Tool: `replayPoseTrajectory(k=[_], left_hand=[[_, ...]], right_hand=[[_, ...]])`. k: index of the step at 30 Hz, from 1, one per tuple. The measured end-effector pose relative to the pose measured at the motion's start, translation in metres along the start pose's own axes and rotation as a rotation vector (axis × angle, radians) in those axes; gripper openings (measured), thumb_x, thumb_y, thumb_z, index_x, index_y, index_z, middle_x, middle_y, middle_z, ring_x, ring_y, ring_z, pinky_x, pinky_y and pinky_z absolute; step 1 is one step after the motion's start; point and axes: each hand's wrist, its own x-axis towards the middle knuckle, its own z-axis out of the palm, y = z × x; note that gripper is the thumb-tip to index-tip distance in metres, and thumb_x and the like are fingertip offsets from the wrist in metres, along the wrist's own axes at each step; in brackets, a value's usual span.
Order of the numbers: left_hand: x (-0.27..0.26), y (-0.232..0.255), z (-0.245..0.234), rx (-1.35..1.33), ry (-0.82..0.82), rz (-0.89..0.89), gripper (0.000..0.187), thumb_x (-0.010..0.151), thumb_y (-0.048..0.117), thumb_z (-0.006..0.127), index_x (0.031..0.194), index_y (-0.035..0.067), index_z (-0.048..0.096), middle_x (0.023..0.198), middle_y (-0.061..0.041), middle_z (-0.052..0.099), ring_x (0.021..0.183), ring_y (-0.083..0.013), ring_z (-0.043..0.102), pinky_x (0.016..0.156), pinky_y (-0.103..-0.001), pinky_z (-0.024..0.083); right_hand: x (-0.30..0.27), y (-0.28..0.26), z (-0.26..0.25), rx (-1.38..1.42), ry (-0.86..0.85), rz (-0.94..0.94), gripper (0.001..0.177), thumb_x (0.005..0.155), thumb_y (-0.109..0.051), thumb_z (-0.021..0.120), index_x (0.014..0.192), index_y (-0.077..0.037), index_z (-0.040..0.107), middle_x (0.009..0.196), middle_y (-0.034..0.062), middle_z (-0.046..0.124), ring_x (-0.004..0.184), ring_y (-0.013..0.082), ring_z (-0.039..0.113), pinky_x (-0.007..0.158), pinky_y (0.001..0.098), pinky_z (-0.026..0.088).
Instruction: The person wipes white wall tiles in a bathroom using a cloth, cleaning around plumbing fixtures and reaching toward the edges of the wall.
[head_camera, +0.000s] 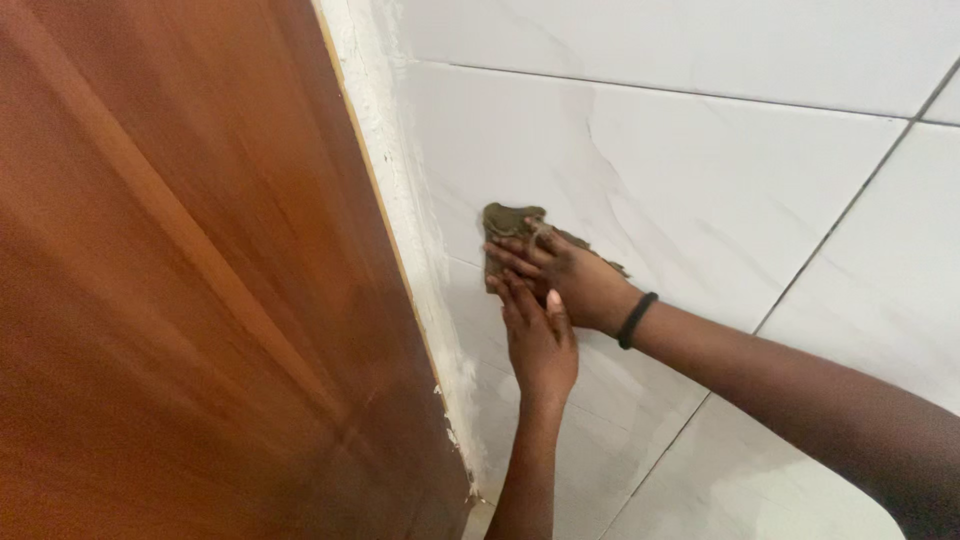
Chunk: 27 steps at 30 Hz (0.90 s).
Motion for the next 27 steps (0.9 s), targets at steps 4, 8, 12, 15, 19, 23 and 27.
replayPoseTrajectory(k=[4,8,12,15,19,23,27], left_hand=[[0.005,0.042,-0.008,-0.187,0.085,0.184,0.084,0.108,0.054,0.029,0.163,-0.002,-0.001,0.168,-0.035,-0.008,0.155,-0.0555,0.008,0.119,-0.058,0.033],[0.049,0.097,-0.021,-0.216,0.227,0.477,0.087,0.108,0.055,0.036,0.164,-0.004,0.006,0.17,-0.037,-0.003,0.157,-0.0565,0.015,0.12,-0.059,0.036],[0.066,0.151,-0.026,-0.234,0.332,0.68,0.089,0.108,0.056,0.045,0.166,-0.003,0.014,0.172,-0.034,0.002,0.16,-0.0543,0.017,0.127,-0.058,0.038],[0.053,0.154,-0.029,-0.233,0.312,0.676,0.092,0.106,0.057,0.047,0.165,-0.006,0.016,0.172,-0.035,0.005,0.16,-0.0553,0.021,0.123,-0.055,0.044],[0.022,0.12,-0.023,-0.183,0.25,0.526,0.095,0.107,0.055,0.046,0.159,-0.017,0.011,0.168,-0.043,0.003,0.155,-0.0584,0.023,0.115,-0.054,0.048],[0.021,0.089,-0.021,-0.179,0.245,0.452,0.097,0.105,0.055,0.044,0.157,-0.02,0.01,0.164,-0.047,0.005,0.153,-0.0591,0.023,0.111,-0.054,0.048],[0.076,0.09,-0.037,-0.125,0.385,0.527,0.093,0.108,0.055,0.043,0.16,-0.014,0.012,0.167,-0.041,0.012,0.156,-0.0568,0.024,0.119,-0.056,0.044]], right_hand=[[-0.025,0.004,0.003,-0.041,0.221,0.188,0.083,0.094,-0.055,0.05,0.163,-0.026,0.014,0.171,0.0049,0.014,0.154,0.0247,0.018,0.124,0.0531,0.01],[-0.037,0.065,-0.02,-0.018,0.445,0.426,0.076,0.095,-0.054,0.053,0.163,-0.037,0.026,0.171,0.0002,0.027,0.155,0.0211,0.022,0.126,0.0563,0.009],[-0.074,0.099,-0.051,0.297,0.684,0.521,0.056,0.111,-0.042,0.048,0.164,-0.03,0.034,0.172,0.0052,0.031,0.158,0.0272,0.025,0.124,0.0649,0.003],[-0.081,0.092,-0.05,0.109,0.719,0.553,0.051,0.118,-0.044,0.05,0.165,-0.027,0.039,0.171,0.0093,0.033,0.16,0.03,0.027,0.125,0.0631,0.0],[-0.07,0.062,-0.026,-0.353,0.515,0.471,0.066,0.104,-0.053,0.052,0.164,-0.034,0.036,0.171,0.0038,0.032,0.157,0.0243,0.027,0.122,0.0583,-0.002],[-0.049,0.041,-0.018,-0.115,0.344,0.313,0.083,0.092,-0.056,0.053,0.165,-0.027,0.024,0.171,0.0076,0.023,0.155,0.0273,0.025,0.122,0.0625,0.008],[-0.014,0.076,-0.034,-0.158,0.403,0.34,0.085,0.093,-0.054,0.054,0.166,-0.026,0.022,0.173,0.008,0.021,0.156,0.0261,0.024,0.121,0.0632,0.014]])
